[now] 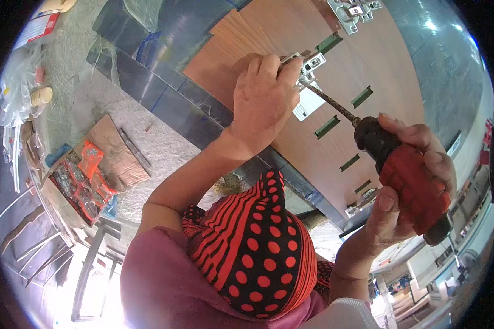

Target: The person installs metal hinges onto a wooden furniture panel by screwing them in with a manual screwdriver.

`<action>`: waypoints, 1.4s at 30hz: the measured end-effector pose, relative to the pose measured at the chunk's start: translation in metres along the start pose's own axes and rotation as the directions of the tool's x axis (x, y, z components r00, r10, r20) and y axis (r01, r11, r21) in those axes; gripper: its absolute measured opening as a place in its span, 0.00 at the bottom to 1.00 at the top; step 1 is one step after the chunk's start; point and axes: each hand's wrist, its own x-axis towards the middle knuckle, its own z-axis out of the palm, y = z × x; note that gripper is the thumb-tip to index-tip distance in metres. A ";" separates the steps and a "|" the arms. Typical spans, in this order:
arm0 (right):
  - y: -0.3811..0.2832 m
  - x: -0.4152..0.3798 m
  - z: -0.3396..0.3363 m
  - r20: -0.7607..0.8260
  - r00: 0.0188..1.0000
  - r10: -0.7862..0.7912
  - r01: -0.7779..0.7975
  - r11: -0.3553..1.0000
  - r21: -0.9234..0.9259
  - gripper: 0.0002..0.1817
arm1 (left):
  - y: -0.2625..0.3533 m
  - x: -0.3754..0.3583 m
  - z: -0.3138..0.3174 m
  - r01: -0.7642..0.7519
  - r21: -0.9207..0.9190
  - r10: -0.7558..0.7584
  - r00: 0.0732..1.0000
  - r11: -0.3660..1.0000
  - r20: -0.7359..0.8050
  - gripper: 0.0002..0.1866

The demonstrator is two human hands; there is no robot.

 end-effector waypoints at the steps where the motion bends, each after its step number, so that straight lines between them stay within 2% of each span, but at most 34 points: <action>1: -0.003 0.000 0.000 -0.030 0.999 0.022 -0.024 0.998 -0.053 0.29 | 0.000 0.000 0.000 -0.002 0.002 0.002 1.000 1.000 0.001 0.21; 3: -0.008 0.004 0.005 -0.063 0.997 0.042 -0.048 0.994 -0.103 0.29 | -0.001 -0.001 0.000 -0.027 -0.029 0.026 0.999 0.999 -0.028 0.21; 5: -0.014 0.008 0.013 -0.215 0.971 0.107 -0.128 0.988 -0.086 0.37 | -0.001 -0.001 -0.001 -0.034 -0.031 0.033 0.999 0.999 -0.029 0.21; 6: -0.015 0.005 0.012 -0.216 0.971 0.105 -0.126 0.988 -0.086 0.37 | -0.001 -0.001 -0.001 -0.038 -0.035 0.037 0.999 0.999 -0.030 0.22; 8: -0.017 -0.002 0.011 -0.238 0.955 0.179 -0.212 0.970 -0.122 0.47 | 0.001 0.000 -0.002 -0.015 -0.024 0.015 1.000 1.000 -0.001 0.22; 9: -0.015 -0.002 0.007 -0.237 0.955 0.179 -0.212 0.970 -0.122 0.47 | 0.002 0.001 -0.003 0.009 -0.013 -0.009 1.000 1.000 0.028 0.22; 11: -0.010 -0.001 -0.001 -0.137 0.975 0.176 -0.196 0.969 -0.151 0.52 | 0.000 -0.001 -0.001 -0.011 -0.024 0.011 1.000 1.000 -0.005 0.22; 12: -0.012 0.001 0.001 -0.138 0.975 0.176 -0.196 0.969 -0.151 0.52 | -0.001 -0.002 0.000 -0.031 -0.035 0.030 0.999 0.999 -0.038 0.22; 14: -0.018 0.009 0.007 -0.140 0.978 0.156 -0.175 0.974 -0.142 0.43 | -0.001 -0.002 0.001 -0.036 -0.032 0.035 0.998 0.999 -0.049 0.22; 15: -0.019 0.010 0.004 -0.138 0.978 0.154 -0.173 0.975 -0.139 0.43 | -0.001 -0.002 0.001 -0.039 -0.030 0.037 0.998 0.999 -0.057 0.22; 17: -0.021 0.010 -0.008 0.019 0.968 0.250 -0.238 0.942 -0.237 0.42 | 0.000 -0.001 -0.003 -0.023 -0.038 0.022 0.999 0.999 -0.025 0.22; 18: -0.017 0.008 -0.013 0.129 0.979 0.159 -0.132 0.971 -0.198 0.43 | 0.001 0.000 -0.004 -0.009 -0.051 0.010 1.000 0.999 0.007 0.22; 19: -0.015 0.004 -0.013 0.127 0.979 0.160 -0.133 0.970 -0.201 0.43 | 0.001 -0.001 -0.003 -0.011 -0.055 0.012 1.000 0.998 0.008 0.22; 21: -0.015 0.003 -0.008 0.000 0.995 0.097 -0.094 0.963 -0.251 0.40 | 0.000 -0.002 -0.002 -0.037 -0.044 0.036 0.999 0.998 -0.023 0.22; 22: -0.017 0.006 -0.002 0.002 0.996 0.093 -0.090 0.964 -0.250 0.40 | 0.000 -0.001 -0.002 -0.037 -0.042 0.036 0.999 0.998 -0.028 0.22; 24: -0.021 0.014 0.012 -0.190 0.962 0.194 -0.216 0.971 -0.101 0.34 | 0.001 -0.001 -0.003 -0.039 -0.051 0.037 0.999 0.998 -0.036 0.23; 25: -0.016 0.012 0.006 -0.189 0.963 0.195 -0.216 0.971 -0.099 0.34 | 0.000 -0.001 -0.004 -0.038 -0.049 0.036 0.999 0.998 -0.036 0.23; 26: -0.007 0.006 -0.006 0.027 0.991 0.131 -0.129 0.989 -0.073 0.37 | 0.000 -0.001 -0.005 -0.027 -0.045 0.027 1.000 0.999 -0.014 0.23; 27: -0.004 0.006 -0.011 0.240 0.969 0.056 -0.050 0.998 -0.031 0.40 | 0.001 0.000 -0.004 -0.017 -0.042 0.018 1.000 0.999 0.008 0.23; 29: -0.009 0.002 -0.011 0.186 0.975 0.118 -0.100 0.990 -0.100 0.43 | 0.001 -0.002 -0.003 -0.026 -0.039 0.026 1.000 0.999 -0.006 0.23; 31: -0.016 0.010 -0.002 0.008 0.978 0.209 -0.204 0.960 -0.193 0.41 | 0.000 -0.001 -0.001 -0.035 -0.028 0.034 0.999 0.999 -0.024 0.23; 32: -0.024 0.011 0.012 -0.157 0.939 0.306 -0.321 0.944 -0.081 0.40 | -0.001 0.000 0.002 -0.061 -0.007 0.060 0.994 0.998 -0.086 0.22; 33: -0.020 0.010 0.006 -0.153 0.940 0.305 -0.319 0.945 -0.077 0.40 | -0.002 0.001 0.002 -0.085 0.015 0.086 0.986 0.996 -0.146 0.21; 34: -0.011 0.007 -0.005 0.039 0.975 0.219 -0.213 0.971 -0.107 0.43 | -0.002 0.000 -0.001 -0.081 0.018 0.083 0.985 0.997 -0.148 0.21; 35: -0.003 0.003 -0.012 0.230 0.965 0.127 -0.102 0.988 -0.117 0.45 | 0.001 0.000 -0.005 -0.035 -0.007 0.035 0.998 0.999 -0.053 0.22; 36: -0.002 0.000 -0.010 0.220 0.965 0.140 -0.127 0.989 -0.075 0.46 | 0.002 0.000 -0.007 0.012 -0.028 -0.011 0.999 1.000 0.043 0.23; 37: -0.002 -0.001 -0.006 0.220 0.965 0.139 -0.125 0.989 -0.074 0.46 | 0.001 0.000 -0.006 0.012 -0.027 -0.010 0.999 1.000 0.042 0.23; 39: -0.006 -0.001 0.009 -0.078 0.976 0.204 -0.214 0.964 -0.160 0.45 | -0.001 -0.002 -0.004 -0.018 -0.069 0.019 1.000 0.997 0.006 0.23; 40: -0.013 0.005 0.002 -0.011 0.968 0.249 -0.246 0.948 -0.203 0.44 | -0.001 -0.001 -0.005 -0.022 -0.065 0.022 1.000 0.998 0.004 0.23; 41: -0.017 0.005 0.004 -0.011 0.970 0.245 -0.242 0.950 -0.199 0.44 | 0.000 0.000 -0.005 -0.029 -0.061 0.029 1.000 0.998 -0.006 0.23; 42: -0.021 0.004 0.009 -0.108 0.942 0.318 -0.329 0.938 -0.111 0.44 | 0.000 0.000 -0.005 -0.035 -0.059 0.034 0.999 0.998 -0.015 0.23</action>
